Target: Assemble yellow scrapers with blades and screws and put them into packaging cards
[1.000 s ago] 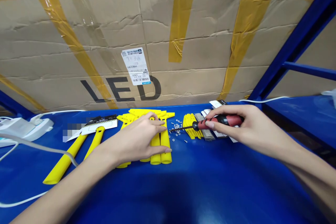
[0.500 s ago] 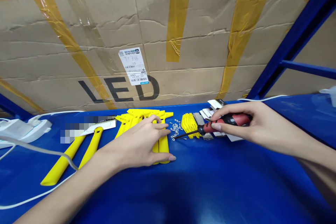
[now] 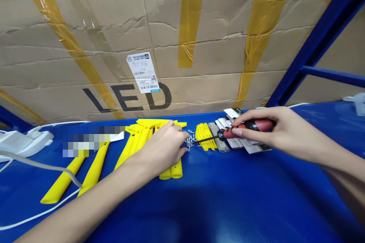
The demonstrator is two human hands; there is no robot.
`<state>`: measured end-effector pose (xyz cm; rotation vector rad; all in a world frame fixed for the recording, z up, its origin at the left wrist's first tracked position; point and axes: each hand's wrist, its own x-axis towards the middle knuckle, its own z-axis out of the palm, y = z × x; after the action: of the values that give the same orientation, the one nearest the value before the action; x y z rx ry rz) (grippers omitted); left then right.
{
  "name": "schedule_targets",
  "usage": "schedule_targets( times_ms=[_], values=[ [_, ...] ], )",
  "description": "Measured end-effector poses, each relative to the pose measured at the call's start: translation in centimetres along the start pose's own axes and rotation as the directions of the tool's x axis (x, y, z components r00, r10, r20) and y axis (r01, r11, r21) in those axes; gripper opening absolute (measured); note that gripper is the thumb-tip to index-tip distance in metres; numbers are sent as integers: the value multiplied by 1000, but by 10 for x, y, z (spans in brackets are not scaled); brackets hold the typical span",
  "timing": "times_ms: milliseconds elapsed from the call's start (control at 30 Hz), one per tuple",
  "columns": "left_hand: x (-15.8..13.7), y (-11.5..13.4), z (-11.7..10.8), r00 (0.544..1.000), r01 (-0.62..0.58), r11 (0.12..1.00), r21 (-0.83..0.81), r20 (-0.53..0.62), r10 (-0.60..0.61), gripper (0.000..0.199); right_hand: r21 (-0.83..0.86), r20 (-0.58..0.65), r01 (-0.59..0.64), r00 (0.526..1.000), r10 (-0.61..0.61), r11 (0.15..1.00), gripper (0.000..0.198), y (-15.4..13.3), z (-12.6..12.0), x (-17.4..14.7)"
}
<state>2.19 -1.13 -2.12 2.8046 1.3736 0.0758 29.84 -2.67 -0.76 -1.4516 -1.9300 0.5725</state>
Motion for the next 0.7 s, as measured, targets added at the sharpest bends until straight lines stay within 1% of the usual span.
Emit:
schedule_targets(
  times_ms=[100, 200, 233, 333, 400, 500, 567, 700],
  values=[
    [11, -5, 5, 1000, 20, 997, -73, -12, -21, 36, 9, 40, -34, 999, 34, 999, 48, 0, 2, 0],
    [23, -7, 8, 1000, 2, 990, -139, -10, -4, 42, 41, 22, -38, 999, 37, 998, 45, -3, -1, 0],
    [26, -7, 8, 1000, -10, 986, -167, -8, 9, 39, 58, 20, -41, 999, 40, 997, 44, -4, -2, 0],
    [37, -5, 9, 999, -51, 966, -252, 1, 53, 19, 74, -2, -55, 998, 56, 996, 43, -6, -6, -1],
    [41, -5, 11, 997, -67, 955, -288, 6, 72, 16, 61, -22, -52, 998, 54, 997, 43, -7, -8, -2],
    [43, -6, 12, 998, -55, 953, -299, 7, 60, 16, 33, -43, -41, 998, 42, 999, 43, -7, -12, -3],
    [42, -7, 12, 999, -39, 956, -292, 7, 43, 15, 25, -61, -54, 997, 55, 998, 43, -6, -15, -3],
    [40, -4, 10, 999, -37, 961, -272, -25, 32, 17, 41, -104, -58, 993, 62, 997, 41, -3, -22, -3]
  ],
)
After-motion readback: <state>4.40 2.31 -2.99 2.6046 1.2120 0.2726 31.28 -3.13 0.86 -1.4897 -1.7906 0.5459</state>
